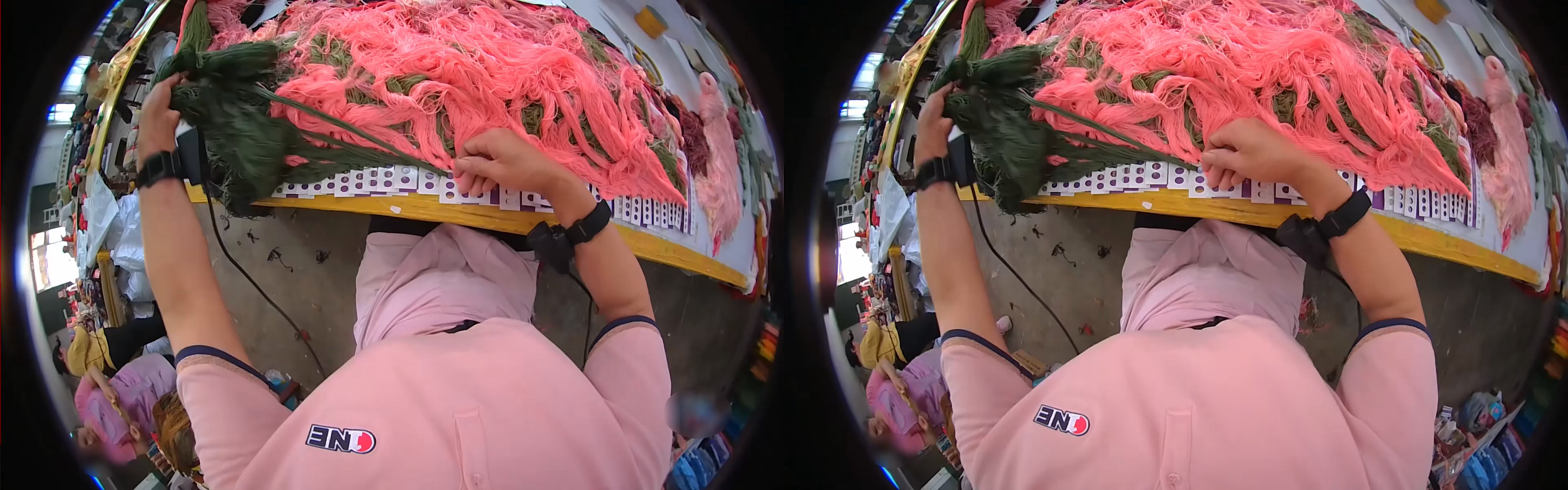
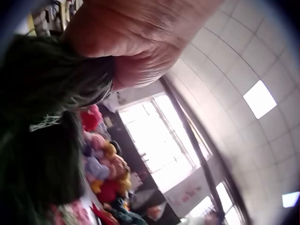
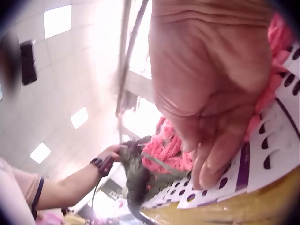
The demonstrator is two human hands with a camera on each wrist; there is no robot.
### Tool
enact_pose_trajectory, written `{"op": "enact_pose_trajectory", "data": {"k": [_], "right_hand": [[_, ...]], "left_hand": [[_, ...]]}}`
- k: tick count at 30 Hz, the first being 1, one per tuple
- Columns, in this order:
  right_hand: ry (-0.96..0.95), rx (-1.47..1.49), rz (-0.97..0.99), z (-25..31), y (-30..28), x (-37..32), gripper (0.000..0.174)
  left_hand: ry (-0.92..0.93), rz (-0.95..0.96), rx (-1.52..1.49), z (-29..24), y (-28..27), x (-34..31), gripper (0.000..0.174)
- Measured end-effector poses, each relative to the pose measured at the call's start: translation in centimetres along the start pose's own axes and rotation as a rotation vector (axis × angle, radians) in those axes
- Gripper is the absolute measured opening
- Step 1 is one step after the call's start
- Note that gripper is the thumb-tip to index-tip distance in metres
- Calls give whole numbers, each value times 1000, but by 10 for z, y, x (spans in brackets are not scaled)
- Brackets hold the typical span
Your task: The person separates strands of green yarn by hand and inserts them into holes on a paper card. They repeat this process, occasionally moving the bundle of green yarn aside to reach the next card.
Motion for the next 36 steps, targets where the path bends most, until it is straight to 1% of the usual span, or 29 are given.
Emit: {"op": "enact_pose_trajectory", "data": {"k": [1, 2, 3, 4, 5, 6, 8, 9, 10, 11, 13, 14, 15, 16, 17, 18, 19, 20, 21, 25, 26, 28, 29, 30, 31, 32, 33, 35, 36], "right_hand": [[-41, 133, 39, -2, -4, -2, 27], [-83, 266, 74, -4, -9, -4, 33], [-191, 453, 58, -4, -14, -4, 39], [-294, 645, 41, -8, -18, -6, 46], [-401, 835, 22, -8, -22, -8, 54], [-385, 832, 43, -6, -20, -8, 59], [-432, 841, 46, -9, -20, -9, 57], [-457, 839, 52, -9, -21, -10, 56], [-435, 842, 55, -7, -20, -10, 55], [-432, 827, 57, -4, -20, -10, 55], [-427, 811, 49, -6, -18, -10, 54], [-432, 803, 58, -8, -18, -9, 53], [-415, 791, 49, -8, -17, -9, 53], [-403, 776, 43, -7, -16, -10, 53], [-394, 757, 33, -4, -17, -10, 53], [-393, 789, 61, -4, -17, -10, 53], [-426, 840, 71, -3, -17, -10, 54], [-458, 892, 79, -2, -17, -10, 56], [-489, 943, 87, -3, -18, -11, 57], [-587, 1105, 72, -3, -22, -12, 60], [-591, 1118, 51, -2, -22, -11, 58], [-516, 986, -66, -3, -24, -14, 48], [-480, 920, -127, -4, -27, -16, 43], [-443, 577, -114, -1, -29, -21, 38], [-391, 237, -98, -1, -32, -28, 33], [-322, -96, -72, -4, -29, -32, 31], [-265, -155, 4, -5, -19, -31, 31], [-163, -279, 142, -1, -2, -26, 33], [-207, 96, 5, -2, -10, -21, 31]], "left_hand": [[4, -74, 79, -11, -7, 14, 15], [79, 9, 140, -35, 24, -15, 15], [148, 90, 203, -54, 71, -64, 14], [149, 157, 192, -55, 106, -91, 13], [204, 244, 221, -48, 138, -123, 14], [261, 330, 244, -41, 170, -156, 14], [179, 436, 548, 19, 232, -206, 18], [-2, 423, 780, 54, 250, -216, 20], [261, 390, 958, 83, 261, -215, 23], [530, 348, 1132, 99, 269, -216, 26], [840, 222, 913, 54, 264, -240, 32], [651, 201, 1156, 32, 257, -238, 32], [738, 154, 1260, 13, 251, -230, 32], [701, 99, 1431, -19, 248, -231, 32], [904, 183, 1192, -39, 243, -219, 26], [523, 273, 1127, -59, 236, -199, 25], [362, 391, 1116, -82, 224, -163, 23], [484, 554, 684, -101, 187, -81, 26], [154, 495, 24, -146, 206, -133, 16], [133, 736, -661, -175, 228, -181, 17], [626, 509, -92, -157, 222, -205, 17], [741, 386, 331, -88, 248, -235, 23], [423, 659, 111, -46, 270, -232, 21], [51, 817, -79, -3, 289, -232, 20], [-330, 1071, -327, 43, 305, -237, 19], [-407, 1033, -372, 81, 307, -232, 21], [-487, 993, -415, 106, 307, -234, 23], [-521, 910, -436, 116, 314, -249, 29], [-528, 867, -445, 117, 316, -256, 33]]}}
Point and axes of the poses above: each hand's wrist, its own x-axis towards the middle knuckle, its own y-axis out of the palm, z = x × y, the point moved 5 cm from there along x, towards the middle knuckle, and after that the axes turned 9 degrees about x, right-handed, at the moved point
